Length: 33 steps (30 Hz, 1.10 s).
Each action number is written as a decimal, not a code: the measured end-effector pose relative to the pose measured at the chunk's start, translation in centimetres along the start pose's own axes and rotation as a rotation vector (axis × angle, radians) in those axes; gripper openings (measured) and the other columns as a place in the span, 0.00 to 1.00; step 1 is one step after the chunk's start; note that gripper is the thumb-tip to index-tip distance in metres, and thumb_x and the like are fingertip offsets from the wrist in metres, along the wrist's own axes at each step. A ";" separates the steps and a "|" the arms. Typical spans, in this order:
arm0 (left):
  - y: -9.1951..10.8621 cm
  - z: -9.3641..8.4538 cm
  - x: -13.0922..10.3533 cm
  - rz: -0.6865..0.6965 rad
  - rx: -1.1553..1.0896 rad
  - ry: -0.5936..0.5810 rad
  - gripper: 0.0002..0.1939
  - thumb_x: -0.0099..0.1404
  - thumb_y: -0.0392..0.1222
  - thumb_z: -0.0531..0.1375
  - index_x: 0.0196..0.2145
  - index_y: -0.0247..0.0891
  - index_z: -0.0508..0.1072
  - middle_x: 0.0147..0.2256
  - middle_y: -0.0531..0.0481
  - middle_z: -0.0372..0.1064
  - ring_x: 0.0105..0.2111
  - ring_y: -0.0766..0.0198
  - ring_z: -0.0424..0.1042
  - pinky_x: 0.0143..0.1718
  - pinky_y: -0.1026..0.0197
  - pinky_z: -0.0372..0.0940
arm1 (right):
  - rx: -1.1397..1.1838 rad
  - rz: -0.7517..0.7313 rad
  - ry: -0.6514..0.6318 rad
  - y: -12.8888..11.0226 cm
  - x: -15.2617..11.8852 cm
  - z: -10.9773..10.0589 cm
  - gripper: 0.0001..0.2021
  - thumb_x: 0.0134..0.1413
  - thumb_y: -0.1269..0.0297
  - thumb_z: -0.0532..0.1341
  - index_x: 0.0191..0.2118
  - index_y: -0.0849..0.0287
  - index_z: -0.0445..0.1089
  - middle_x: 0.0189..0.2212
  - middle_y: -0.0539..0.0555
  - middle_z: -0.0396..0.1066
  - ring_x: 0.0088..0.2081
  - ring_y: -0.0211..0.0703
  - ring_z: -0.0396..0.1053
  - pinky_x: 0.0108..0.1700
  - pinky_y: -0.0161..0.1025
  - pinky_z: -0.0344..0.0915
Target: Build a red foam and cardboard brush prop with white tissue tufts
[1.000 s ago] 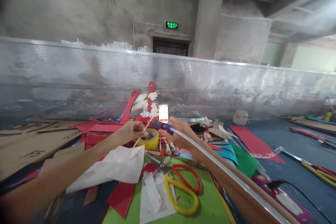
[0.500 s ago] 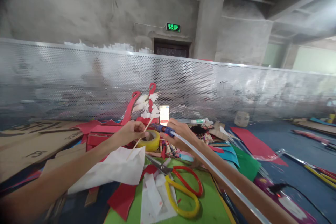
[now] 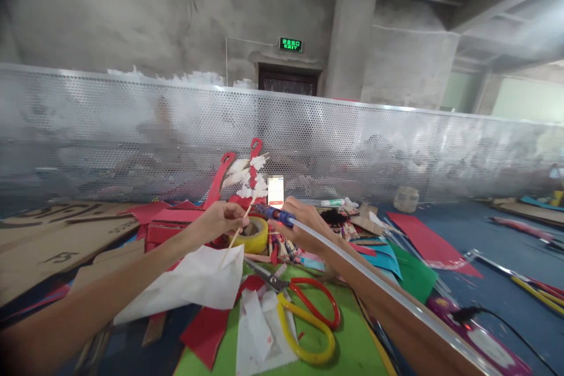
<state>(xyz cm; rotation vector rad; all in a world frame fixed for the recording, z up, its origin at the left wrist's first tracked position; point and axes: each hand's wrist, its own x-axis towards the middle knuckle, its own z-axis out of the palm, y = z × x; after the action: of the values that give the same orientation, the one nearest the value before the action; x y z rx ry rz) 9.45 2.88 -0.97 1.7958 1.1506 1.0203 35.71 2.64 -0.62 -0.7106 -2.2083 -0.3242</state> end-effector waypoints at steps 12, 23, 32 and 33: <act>0.0 0.1 -0.2 -0.001 -0.154 -0.063 0.22 0.53 0.57 0.70 0.33 0.33 0.78 0.29 0.47 0.75 0.31 0.63 0.74 0.37 0.60 0.71 | -0.016 -0.020 0.013 0.7 -0.2 0.1 0.13 0.65 0.57 0.57 0.30 0.56 0.59 0.30 0.51 0.61 0.30 0.40 0.61 0.33 0.37 0.58; -0.1 0.1 -0.1 -0.037 -0.271 -0.124 0.26 0.52 0.57 0.71 0.38 0.30 0.79 0.33 0.44 0.77 0.36 0.58 0.76 0.44 0.54 0.72 | 0.001 -0.007 0.002 0.6 -0.2 0.0 0.12 0.64 0.60 0.58 0.30 0.55 0.58 0.30 0.50 0.61 0.31 0.40 0.61 0.34 0.37 0.57; -0.1 0.2 -0.2 -0.041 -0.293 -0.172 0.22 0.57 0.55 0.69 0.39 0.32 0.79 0.34 0.44 0.78 0.36 0.59 0.76 0.44 0.54 0.72 | -0.044 0.047 0.035 1.0 -0.2 0.0 0.13 0.65 0.57 0.57 0.30 0.56 0.61 0.30 0.51 0.63 0.31 0.39 0.62 0.33 0.37 0.57; -0.2 0.2 -0.1 -0.043 -0.282 -0.172 0.22 0.58 0.55 0.69 0.40 0.32 0.79 0.34 0.44 0.78 0.36 0.59 0.76 0.44 0.54 0.72 | -0.051 0.059 0.050 1.0 -0.2 -0.1 0.13 0.65 0.57 0.57 0.30 0.56 0.61 0.29 0.51 0.63 0.30 0.39 0.62 0.32 0.37 0.57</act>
<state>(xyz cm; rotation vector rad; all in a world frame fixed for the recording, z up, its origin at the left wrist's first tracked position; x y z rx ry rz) 9.52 2.77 -1.26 1.5940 0.8888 0.9319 36.47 3.35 -0.66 -0.7850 -2.1343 -0.3657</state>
